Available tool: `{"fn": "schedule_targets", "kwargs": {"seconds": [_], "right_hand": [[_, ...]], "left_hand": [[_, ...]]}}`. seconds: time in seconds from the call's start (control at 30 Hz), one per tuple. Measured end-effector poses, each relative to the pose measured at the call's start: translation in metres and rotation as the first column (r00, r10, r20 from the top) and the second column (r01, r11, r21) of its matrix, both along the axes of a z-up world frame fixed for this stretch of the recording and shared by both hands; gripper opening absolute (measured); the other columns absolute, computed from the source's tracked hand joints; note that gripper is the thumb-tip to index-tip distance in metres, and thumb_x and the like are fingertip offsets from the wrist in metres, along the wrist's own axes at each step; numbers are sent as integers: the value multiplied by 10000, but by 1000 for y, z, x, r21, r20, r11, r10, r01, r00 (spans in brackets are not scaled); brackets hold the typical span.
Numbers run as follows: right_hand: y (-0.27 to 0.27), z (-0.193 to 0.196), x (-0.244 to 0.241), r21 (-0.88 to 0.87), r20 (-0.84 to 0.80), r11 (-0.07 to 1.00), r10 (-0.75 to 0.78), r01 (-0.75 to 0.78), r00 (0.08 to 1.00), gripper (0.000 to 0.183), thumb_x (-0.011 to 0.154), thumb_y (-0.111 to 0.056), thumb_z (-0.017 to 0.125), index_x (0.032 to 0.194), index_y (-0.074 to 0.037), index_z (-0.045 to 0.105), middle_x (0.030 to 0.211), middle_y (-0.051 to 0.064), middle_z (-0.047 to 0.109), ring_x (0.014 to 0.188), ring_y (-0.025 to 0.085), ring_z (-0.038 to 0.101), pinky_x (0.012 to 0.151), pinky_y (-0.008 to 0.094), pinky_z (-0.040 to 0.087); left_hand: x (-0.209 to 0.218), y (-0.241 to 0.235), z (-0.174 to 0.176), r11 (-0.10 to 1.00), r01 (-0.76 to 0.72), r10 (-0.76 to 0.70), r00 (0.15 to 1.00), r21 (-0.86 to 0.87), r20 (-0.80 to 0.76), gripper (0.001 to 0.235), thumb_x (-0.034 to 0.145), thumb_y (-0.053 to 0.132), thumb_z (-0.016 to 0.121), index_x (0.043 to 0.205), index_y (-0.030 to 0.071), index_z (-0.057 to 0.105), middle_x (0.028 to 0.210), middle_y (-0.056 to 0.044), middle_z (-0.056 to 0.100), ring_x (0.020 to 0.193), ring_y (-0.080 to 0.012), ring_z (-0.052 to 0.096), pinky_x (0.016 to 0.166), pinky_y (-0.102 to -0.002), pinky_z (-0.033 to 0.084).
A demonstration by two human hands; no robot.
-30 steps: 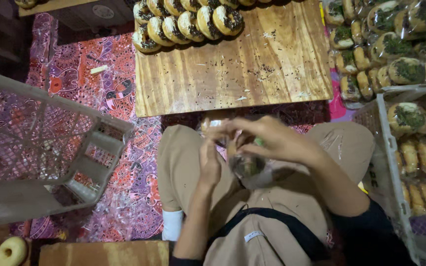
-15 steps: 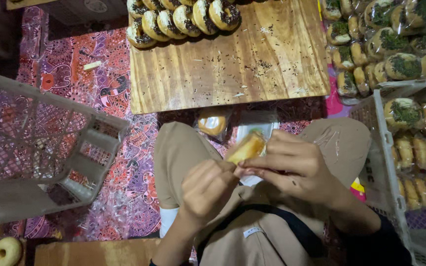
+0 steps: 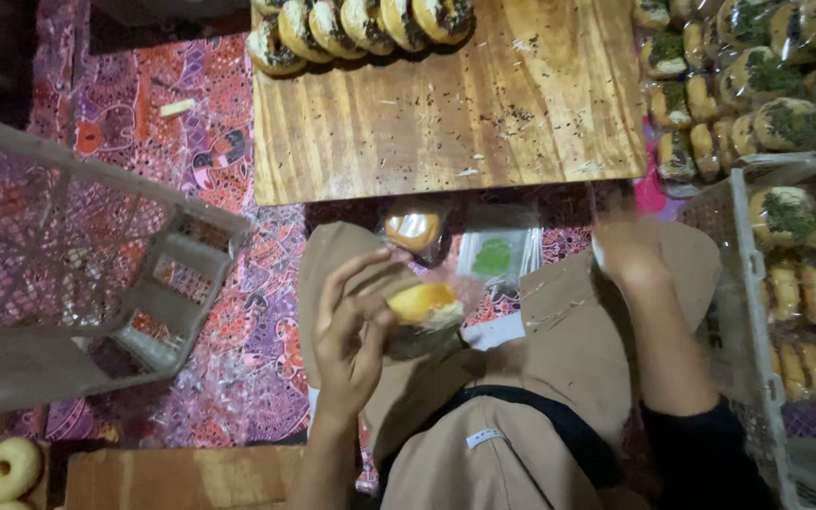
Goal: The person sits on a patterned floor mat and repeatedly picks doughnuts from a wooden board, places them into clear plastic bags, and sets the packaged doughnuts into a nearby crate. The task involves handling doughnuts and plastic bags by hand.
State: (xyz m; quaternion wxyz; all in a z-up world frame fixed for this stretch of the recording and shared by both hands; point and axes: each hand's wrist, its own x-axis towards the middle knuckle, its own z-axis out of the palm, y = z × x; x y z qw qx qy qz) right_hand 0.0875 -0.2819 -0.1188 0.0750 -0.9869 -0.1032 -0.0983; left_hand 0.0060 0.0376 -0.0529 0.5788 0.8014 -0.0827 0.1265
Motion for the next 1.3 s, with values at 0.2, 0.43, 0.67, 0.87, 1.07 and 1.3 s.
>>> {"fn": "schedule_targets", "kwargs": {"seconds": [0.2, 0.43, 0.67, 0.87, 1.07, 1.3], "right_hand": [[54, -18, -26, 983, -183, 148, 777, 107, 602, 663, 794, -279, 856, 1336, -117, 510, 1435, 113, 524, 1273, 230, 551, 1089, 462, 438], [129, -57, -3, 945, -135, -143, 645, 293, 752, 129, 972, -131, 763, 913, -18, 745, 1033, 116, 691, 763, 145, 674, 646, 314, 584], [199, -117, 13, 909, -369, -126, 197, 396, 908, 147, 891, -123, 763, 943, 14, 766, 806, 34, 750, 671, 91, 691, 575, 248, 561], [216, -228, -34, 846, -533, 82, 167, 527, 830, 197, 892, -233, 798, 856, -49, 739, 781, 8, 736, 659, 65, 651, 579, 223, 479], [198, -277, -52, 706, -690, -2, 225, 708, 688, 240, 928, -273, 790, 912, -44, 723, 783, 15, 686, 639, 69, 570, 576, 232, 444], [204, -256, 1, 885, -403, -232, 50, 403, 914, 513, 855, -286, 776, 1220, -60, 494, 1025, 76, 677, 794, 133, 638, 653, 314, 524]], "left_hand": [[-1, -8, -56, 961, -120, 83, 984, -249, -155, 160, 1096, 108, 537, 1015, -3, 620, 940, -47, 647, 789, -53, 575, 686, -221, 484], [27, 12, -107, 777, -420, 225, 881, -469, -417, 194, 1057, 167, 614, 968, -4, 639, 764, -6, 617, 649, -53, 507, 551, -214, 373], [54, 53, -146, 844, -505, 504, 862, -178, -56, 165, 1018, 112, 674, 977, -44, 702, 868, -78, 716, 805, -164, 658, 773, -307, 530], [-2, 59, -208, 763, -588, 593, 802, 267, 70, 173, 974, 123, 735, 1003, -44, 704, 869, -146, 684, 783, -295, 622, 893, -406, 489], [-5, 72, -258, 841, -540, 499, 754, 30, -428, 161, 937, 139, 759, 872, 6, 697, 720, -18, 618, 662, -96, 512, 599, -278, 416], [84, 46, -273, 876, -394, 177, 799, -278, -574, 157, 879, 120, 792, 838, 49, 659, 715, 29, 580, 646, -40, 530, 544, -218, 445]]}}
